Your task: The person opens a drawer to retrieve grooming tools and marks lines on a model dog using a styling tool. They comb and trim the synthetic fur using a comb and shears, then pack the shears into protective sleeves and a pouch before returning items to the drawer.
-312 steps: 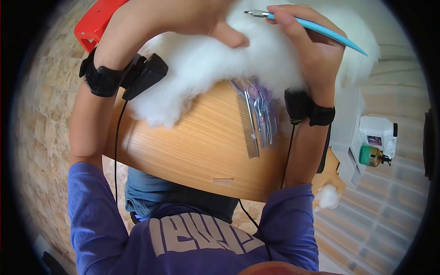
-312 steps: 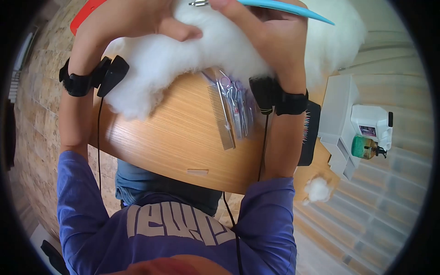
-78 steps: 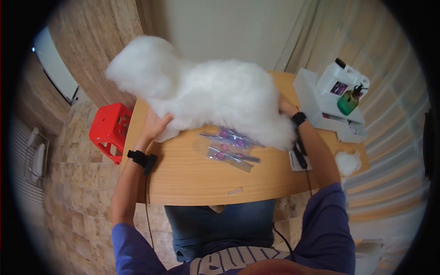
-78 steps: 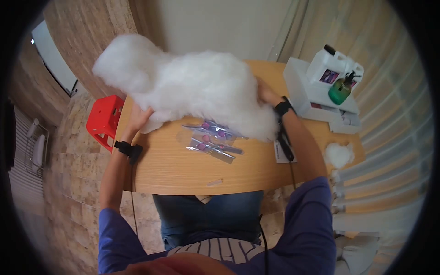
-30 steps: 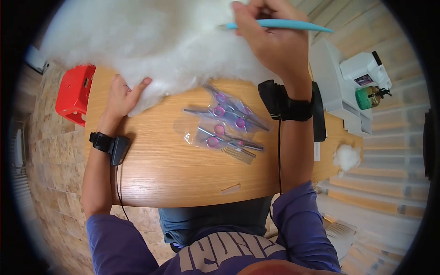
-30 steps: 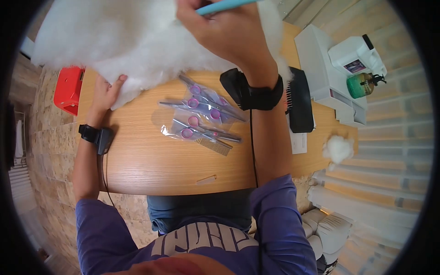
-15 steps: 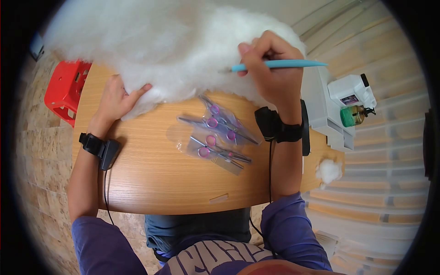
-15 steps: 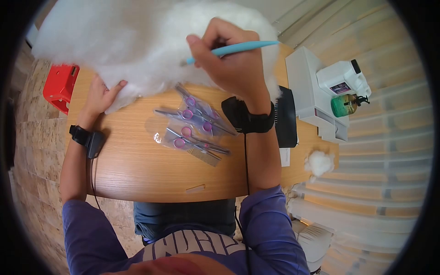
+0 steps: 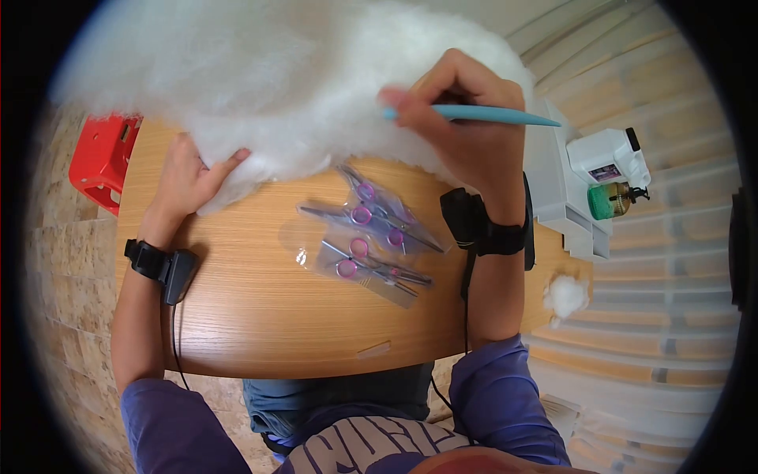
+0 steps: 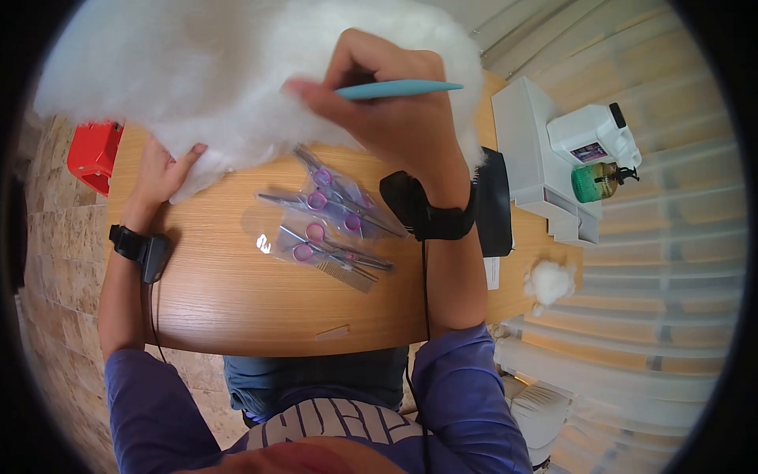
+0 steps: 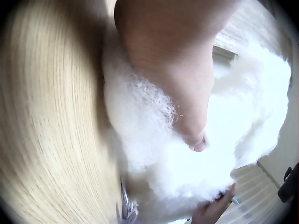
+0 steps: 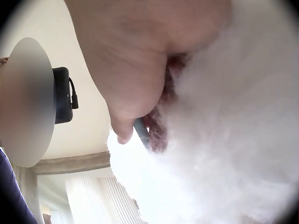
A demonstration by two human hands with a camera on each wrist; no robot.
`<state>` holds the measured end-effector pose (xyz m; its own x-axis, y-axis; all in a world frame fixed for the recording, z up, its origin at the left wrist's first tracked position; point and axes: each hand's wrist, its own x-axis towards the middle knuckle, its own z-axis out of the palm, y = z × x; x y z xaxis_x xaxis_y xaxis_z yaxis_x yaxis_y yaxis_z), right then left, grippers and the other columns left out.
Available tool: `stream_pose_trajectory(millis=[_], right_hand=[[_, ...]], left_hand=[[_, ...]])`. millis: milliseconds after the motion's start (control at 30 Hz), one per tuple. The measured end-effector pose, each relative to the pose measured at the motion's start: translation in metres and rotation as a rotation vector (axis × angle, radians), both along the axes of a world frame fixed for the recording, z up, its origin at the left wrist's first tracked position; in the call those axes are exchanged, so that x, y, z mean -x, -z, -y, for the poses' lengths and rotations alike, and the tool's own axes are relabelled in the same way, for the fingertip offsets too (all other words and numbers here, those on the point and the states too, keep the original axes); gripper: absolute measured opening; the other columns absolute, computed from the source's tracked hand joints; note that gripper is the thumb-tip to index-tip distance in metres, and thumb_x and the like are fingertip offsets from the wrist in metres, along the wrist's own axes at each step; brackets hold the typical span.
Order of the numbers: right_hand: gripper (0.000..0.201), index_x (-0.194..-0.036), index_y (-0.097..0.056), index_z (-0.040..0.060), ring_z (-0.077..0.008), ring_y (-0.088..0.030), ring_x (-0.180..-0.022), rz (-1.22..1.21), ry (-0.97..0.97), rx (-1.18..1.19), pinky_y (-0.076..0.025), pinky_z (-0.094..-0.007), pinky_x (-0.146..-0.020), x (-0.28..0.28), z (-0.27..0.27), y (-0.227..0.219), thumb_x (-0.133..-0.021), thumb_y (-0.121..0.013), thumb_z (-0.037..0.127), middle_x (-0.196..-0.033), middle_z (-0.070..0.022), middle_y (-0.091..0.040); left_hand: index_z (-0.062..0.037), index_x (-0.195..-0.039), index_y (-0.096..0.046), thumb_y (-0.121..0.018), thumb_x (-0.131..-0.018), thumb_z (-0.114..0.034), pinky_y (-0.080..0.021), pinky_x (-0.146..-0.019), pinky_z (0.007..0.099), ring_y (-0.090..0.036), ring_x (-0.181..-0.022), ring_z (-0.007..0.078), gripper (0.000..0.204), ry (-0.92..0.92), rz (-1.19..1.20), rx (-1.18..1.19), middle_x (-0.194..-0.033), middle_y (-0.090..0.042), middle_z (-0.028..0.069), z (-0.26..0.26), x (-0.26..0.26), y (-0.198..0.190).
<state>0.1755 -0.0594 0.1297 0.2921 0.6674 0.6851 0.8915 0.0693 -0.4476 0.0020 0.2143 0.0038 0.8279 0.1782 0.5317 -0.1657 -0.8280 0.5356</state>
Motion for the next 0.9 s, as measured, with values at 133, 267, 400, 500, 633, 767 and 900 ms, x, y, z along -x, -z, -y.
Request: stream_pose_trajectory(millis=[133, 267, 400, 500, 633, 767, 900], right_hand=[[0.034, -0.067, -0.057, 0.0067, -0.0048, -0.042, -0.047, -0.248, 0.029, -0.256, -0.033, -0.0229, -0.045, -0.004, -0.001, 0.004, -0.086, -0.083, 0.016, -0.051, 0.0021, -0.052], [0.034, -0.064, -0.05, 0.0067, -0.0053, -0.039, -0.045, -0.048, 0.02, -0.054, -0.031, -0.0236, -0.044, -0.002, 0.002, 0.005, -0.086, -0.076, 0.007, -0.05, 0.0017, -0.049], [0.035, -0.067, -0.046, 0.0059, -0.0038, -0.05, -0.052, -0.036, 0.069, -0.086, -0.038, -0.0206, -0.049, -0.002, 0.004, 0.002, -0.092, -0.07, -0.001, -0.059, 0.0002, -0.057], [0.036, -0.067, -0.045, 0.0059, -0.0039, -0.05, -0.053, -0.109, 0.002, -0.121, -0.037, -0.0213, -0.049, -0.007, 0.007, 0.004, -0.091, -0.07, -0.002, -0.059, 0.0009, -0.055], [0.036, -0.067, -0.043, 0.0062, -0.0037, -0.048, -0.053, -0.003, 0.016, 0.038, -0.038, -0.0217, -0.049, -0.002, 0.007, 0.002, -0.091, -0.069, -0.003, -0.059, 0.0012, -0.052], [0.036, -0.067, -0.043, 0.0062, -0.0035, -0.048, -0.053, -0.049, 0.024, 0.042, -0.038, -0.0215, -0.049, -0.003, 0.008, 0.002, -0.092, -0.067, -0.003, -0.059, 0.0015, -0.051], [0.034, -0.068, -0.045, 0.0056, -0.0031, -0.049, -0.054, -0.181, -0.018, -0.112, -0.038, -0.0212, -0.049, -0.005, 0.005, 0.008, -0.093, -0.066, -0.004, -0.06, 0.0008, -0.053]], left_hand=[[0.0002, -0.101, -0.074, -0.078, -0.086, -0.024, -0.052, -0.08, 0.0431, -0.066, -0.088, 0.0431, 0.029, -0.028, -0.008, -0.023, -0.097, -0.073, 0.0217, -0.001, 0.001, 0.003], [0.0009, -0.101, -0.074, -0.078, -0.086, -0.024, -0.052, -0.081, 0.0429, -0.067, -0.09, 0.0417, 0.029, -0.035, -0.022, -0.031, -0.098, -0.074, 0.0218, -0.003, 0.002, 0.005], [0.0017, -0.1, -0.073, -0.078, -0.086, -0.022, -0.052, -0.082, 0.0426, -0.069, -0.09, 0.0405, 0.028, -0.009, -0.03, 0.063, -0.097, -0.074, 0.0214, 0.0, 0.001, 0.003], [0.0018, -0.099, -0.073, -0.078, -0.086, -0.022, -0.053, -0.082, 0.0419, -0.069, -0.088, 0.0412, 0.027, -0.009, -0.014, -0.006, -0.096, -0.074, 0.0217, 0.0, 0.001, 0.002], [0.0017, -0.098, -0.073, -0.078, -0.086, -0.023, -0.053, -0.08, 0.0413, -0.069, -0.085, 0.0409, 0.028, -0.016, 0.033, -0.033, -0.093, -0.074, 0.0209, 0.0, -0.001, 0.002], [0.0015, -0.099, -0.074, -0.079, -0.086, -0.024, -0.054, -0.078, 0.0407, -0.069, -0.083, 0.0395, 0.029, -0.02, 0.019, -0.021, -0.092, -0.074, 0.0199, 0.003, 0.0, -0.001], [0.002, -0.099, -0.074, -0.079, -0.086, -0.024, -0.054, -0.076, 0.0402, -0.07, -0.08, 0.0386, 0.029, -0.016, 0.017, 0.005, -0.091, -0.074, 0.0205, 0.002, -0.002, 0.003]])
